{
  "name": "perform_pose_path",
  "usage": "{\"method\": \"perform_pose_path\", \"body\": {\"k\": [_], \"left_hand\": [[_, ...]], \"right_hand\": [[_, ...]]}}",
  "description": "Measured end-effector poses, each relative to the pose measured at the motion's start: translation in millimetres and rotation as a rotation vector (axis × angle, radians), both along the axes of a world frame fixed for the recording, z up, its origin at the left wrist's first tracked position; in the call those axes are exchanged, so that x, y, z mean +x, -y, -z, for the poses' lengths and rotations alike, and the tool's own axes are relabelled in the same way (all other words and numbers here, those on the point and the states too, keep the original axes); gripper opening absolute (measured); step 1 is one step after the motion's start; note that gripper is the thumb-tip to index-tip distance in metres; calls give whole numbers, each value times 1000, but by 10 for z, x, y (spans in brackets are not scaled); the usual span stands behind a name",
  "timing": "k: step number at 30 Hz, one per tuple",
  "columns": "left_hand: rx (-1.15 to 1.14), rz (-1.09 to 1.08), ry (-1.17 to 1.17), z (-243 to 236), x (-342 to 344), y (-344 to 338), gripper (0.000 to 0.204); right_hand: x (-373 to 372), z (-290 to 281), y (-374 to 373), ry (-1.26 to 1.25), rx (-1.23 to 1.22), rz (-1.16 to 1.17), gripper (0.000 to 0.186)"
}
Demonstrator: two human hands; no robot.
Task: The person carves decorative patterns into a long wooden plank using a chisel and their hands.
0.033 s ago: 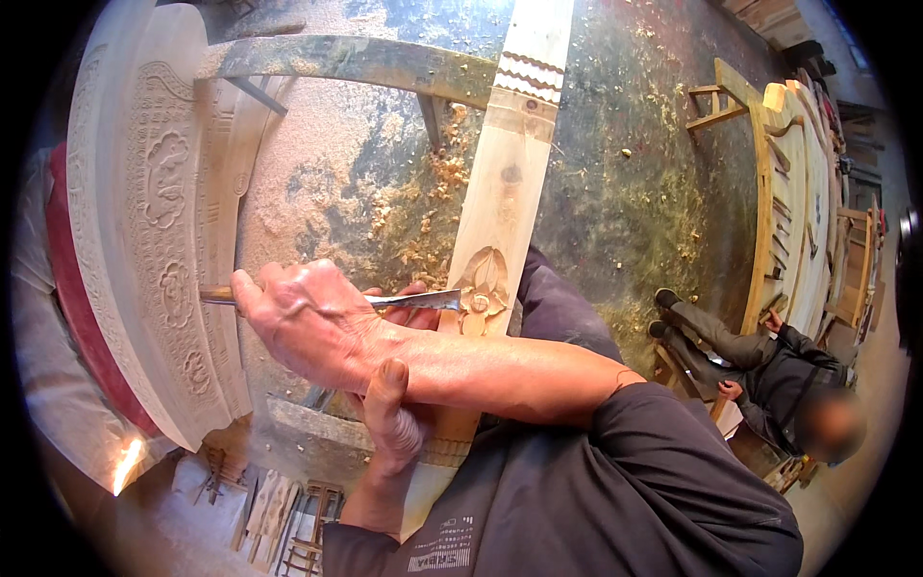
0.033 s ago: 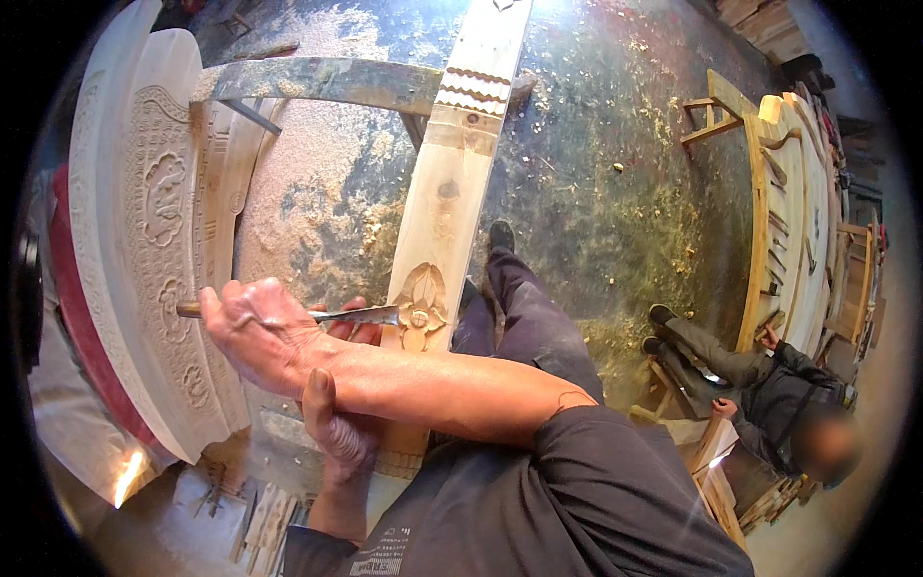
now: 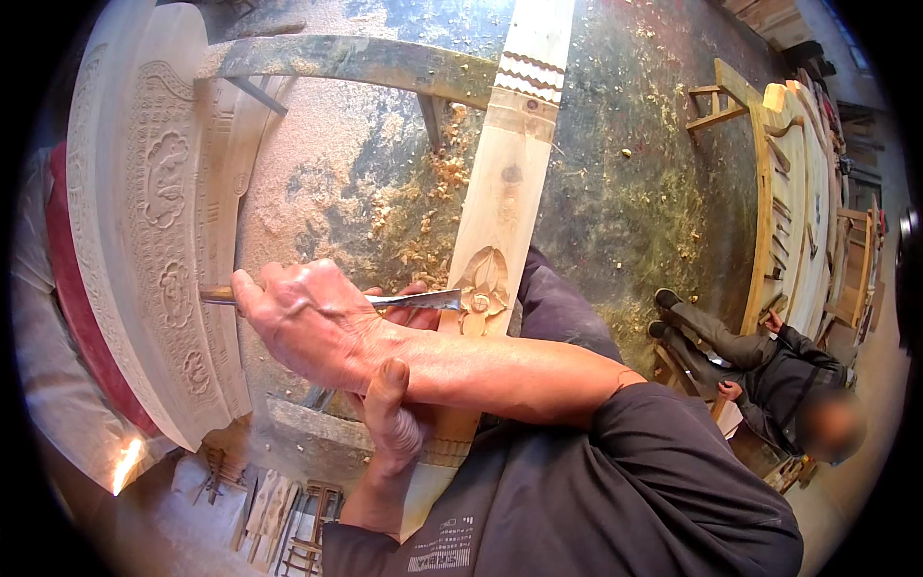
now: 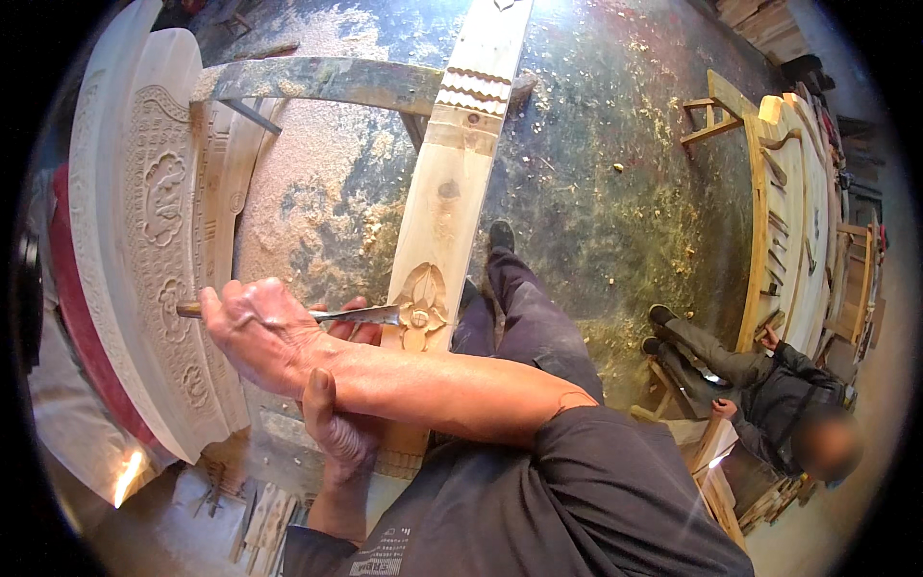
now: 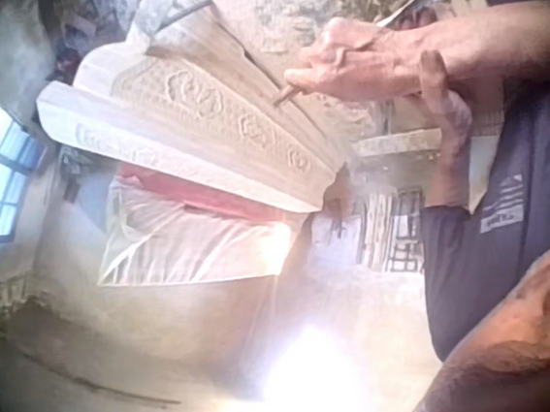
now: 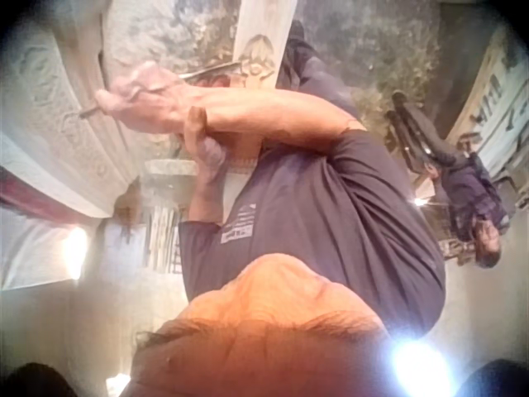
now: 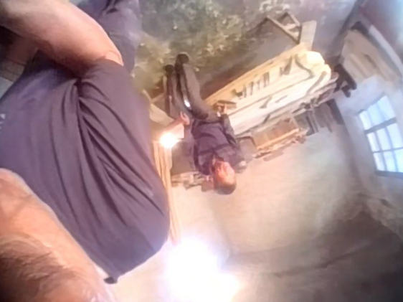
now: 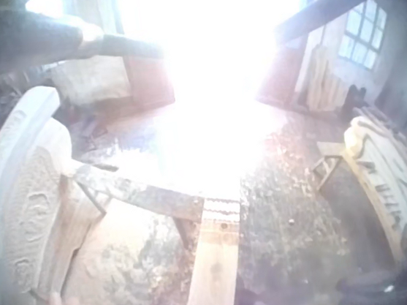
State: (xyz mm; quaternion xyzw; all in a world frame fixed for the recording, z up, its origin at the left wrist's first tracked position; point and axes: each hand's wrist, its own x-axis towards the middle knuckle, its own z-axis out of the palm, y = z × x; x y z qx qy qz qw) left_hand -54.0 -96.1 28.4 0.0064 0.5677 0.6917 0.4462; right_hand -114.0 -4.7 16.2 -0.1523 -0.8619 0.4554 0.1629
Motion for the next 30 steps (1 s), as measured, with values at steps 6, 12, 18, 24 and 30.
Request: {"method": "perform_pose_path", "body": {"k": [6, 12, 18, 24, 30], "left_hand": [[-13, 8, -31, 15, 16, -17, 117], [-16, 27, -51, 0, 11, -25, 117], [10, 28, -24, -11, -13, -59, 111], [19, 20, 17, -9, -1, -73, 109], [29, 50, 2, 50, -6, -34, 106]], "right_hand": [[-1, 12, -3, -11, -4, 6, 28], [4, 19, -12, -37, -23, 41, 25], [-23, 90, 4, -35, -57, 79, 22], [9, 171, -12, -64, -49, 156, 19], [40, 51, -68, 21, -5, 109, 20]]}}
